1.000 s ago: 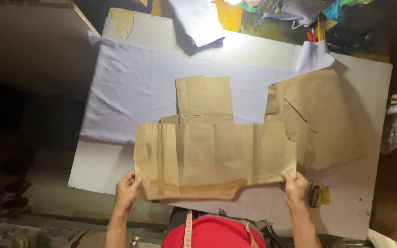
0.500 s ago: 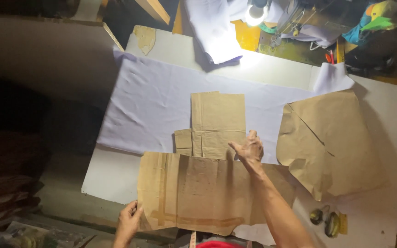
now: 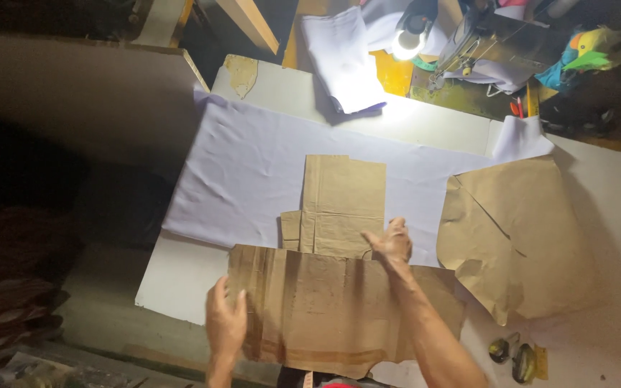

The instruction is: The person spreads a large white sheet on a table, then picks up and folds several pieces of brown paper. They arrange the folded pieces into a stack on the table.

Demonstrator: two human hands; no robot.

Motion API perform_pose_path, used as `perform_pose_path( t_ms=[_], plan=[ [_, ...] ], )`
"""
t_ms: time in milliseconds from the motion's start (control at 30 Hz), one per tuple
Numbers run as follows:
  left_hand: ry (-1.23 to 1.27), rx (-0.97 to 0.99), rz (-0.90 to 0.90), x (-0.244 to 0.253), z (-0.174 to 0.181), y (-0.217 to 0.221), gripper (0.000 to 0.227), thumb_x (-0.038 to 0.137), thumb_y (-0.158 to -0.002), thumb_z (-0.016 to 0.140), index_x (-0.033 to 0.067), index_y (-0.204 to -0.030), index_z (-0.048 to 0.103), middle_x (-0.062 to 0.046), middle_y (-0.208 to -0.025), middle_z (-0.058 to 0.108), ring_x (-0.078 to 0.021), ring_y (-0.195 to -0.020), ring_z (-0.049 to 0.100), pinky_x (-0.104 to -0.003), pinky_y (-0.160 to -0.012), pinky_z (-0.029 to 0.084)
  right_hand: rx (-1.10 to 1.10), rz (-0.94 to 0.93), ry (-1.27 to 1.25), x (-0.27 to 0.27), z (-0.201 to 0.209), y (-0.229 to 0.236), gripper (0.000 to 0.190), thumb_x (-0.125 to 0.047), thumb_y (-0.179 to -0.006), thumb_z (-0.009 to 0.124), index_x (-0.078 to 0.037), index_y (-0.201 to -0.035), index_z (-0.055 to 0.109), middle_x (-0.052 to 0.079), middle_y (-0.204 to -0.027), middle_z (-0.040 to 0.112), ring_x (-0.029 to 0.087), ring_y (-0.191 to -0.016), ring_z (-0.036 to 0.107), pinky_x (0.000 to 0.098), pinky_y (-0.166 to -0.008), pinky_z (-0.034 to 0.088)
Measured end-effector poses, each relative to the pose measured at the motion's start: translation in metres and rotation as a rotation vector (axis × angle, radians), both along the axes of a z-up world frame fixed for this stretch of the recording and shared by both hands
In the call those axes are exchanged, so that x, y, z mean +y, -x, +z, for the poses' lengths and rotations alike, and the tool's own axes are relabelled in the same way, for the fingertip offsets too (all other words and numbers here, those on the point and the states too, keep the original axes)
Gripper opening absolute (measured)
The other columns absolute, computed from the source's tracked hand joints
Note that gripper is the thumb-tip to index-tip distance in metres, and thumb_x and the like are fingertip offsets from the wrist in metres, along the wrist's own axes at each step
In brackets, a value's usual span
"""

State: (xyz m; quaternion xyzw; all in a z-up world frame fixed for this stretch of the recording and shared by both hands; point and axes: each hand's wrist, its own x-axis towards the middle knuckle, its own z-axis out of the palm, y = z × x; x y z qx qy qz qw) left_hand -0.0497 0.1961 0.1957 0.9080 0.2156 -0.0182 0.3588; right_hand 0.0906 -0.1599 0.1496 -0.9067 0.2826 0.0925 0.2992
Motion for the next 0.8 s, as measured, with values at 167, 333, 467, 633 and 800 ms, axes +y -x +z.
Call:
perform_pose_path(
  t_ms=[167,333,467,633,800],
  plan=[
    [0.388,0.168,-0.022,-0.073,0.032,-0.053,0.045,0.020,-0.096,0.061,0.0166,-0.141,0.054,-0.009,-0.141,0.059,-0.0236,-0.125,0.063,-0.040,-0.098,0.062,0.087,-0.188,-0.204,0.020,-0.002,0.004,0.062,-0.040,-0.059,0.073,-0.016,-0.113,0.053,0.009,-0.096,0.075,0.034,-0.093,0.070,0.0419,-0.082,0.051],
    [0.640,0.125,-0.149,-0.120,0.081,-0.083,0.070,0.039,-0.094,0.071,0.0009,-0.148,0.048,-0.031,-0.145,0.054,-0.0486,-0.135,0.052,-0.054,-0.108,0.053,-0.654,0.003,-0.074,0.038,0.024,0.009,0.011,-0.006,-0.081,0.072,-0.008,-0.091,0.070,0.018,-0.076,0.064,0.041,-0.077,0.067,0.0486,-0.069,0.052],
    [0.769,0.139,-0.223,-0.130,0.121,-0.112,0.088,0.054,-0.097,0.059,-0.0021,-0.158,0.030,-0.035,-0.155,0.040,-0.0514,-0.143,0.040,-0.060,-0.116,0.041,-0.645,0.157,-0.188,0.099,0.094,0.042,0.012,-0.004,-0.077,0.070,-0.008,-0.089,0.068,0.015,-0.083,0.061,0.039,-0.081,0.066,0.0443,-0.068,0.056],
    [0.550,0.107,0.210,-0.082,-0.011,-0.108,0.038,0.029,-0.094,0.073,-0.0065,-0.108,0.070,-0.030,-0.101,0.071,-0.0333,-0.103,0.072,-0.052,-0.085,0.053,-0.691,0.791,-0.131,0.137,0.107,0.097,0.035,-0.025,-0.080,0.072,-0.015,-0.113,0.065,0.006,-0.101,0.060,0.028,-0.096,0.065,0.0444,-0.091,0.051],
    [0.798,0.118,0.294,-0.022,-0.044,-0.088,0.037,0.013,-0.096,0.069,-0.0090,-0.124,0.059,-0.034,-0.109,0.072,-0.0405,-0.096,0.073,-0.053,-0.083,0.058,-0.513,0.547,-0.157,0.096,0.040,0.108,0.037,-0.026,-0.081,0.082,-0.012,-0.113,0.068,0.008,-0.106,0.065,0.029,-0.103,0.067,0.0411,-0.093,0.052]
  ],
)
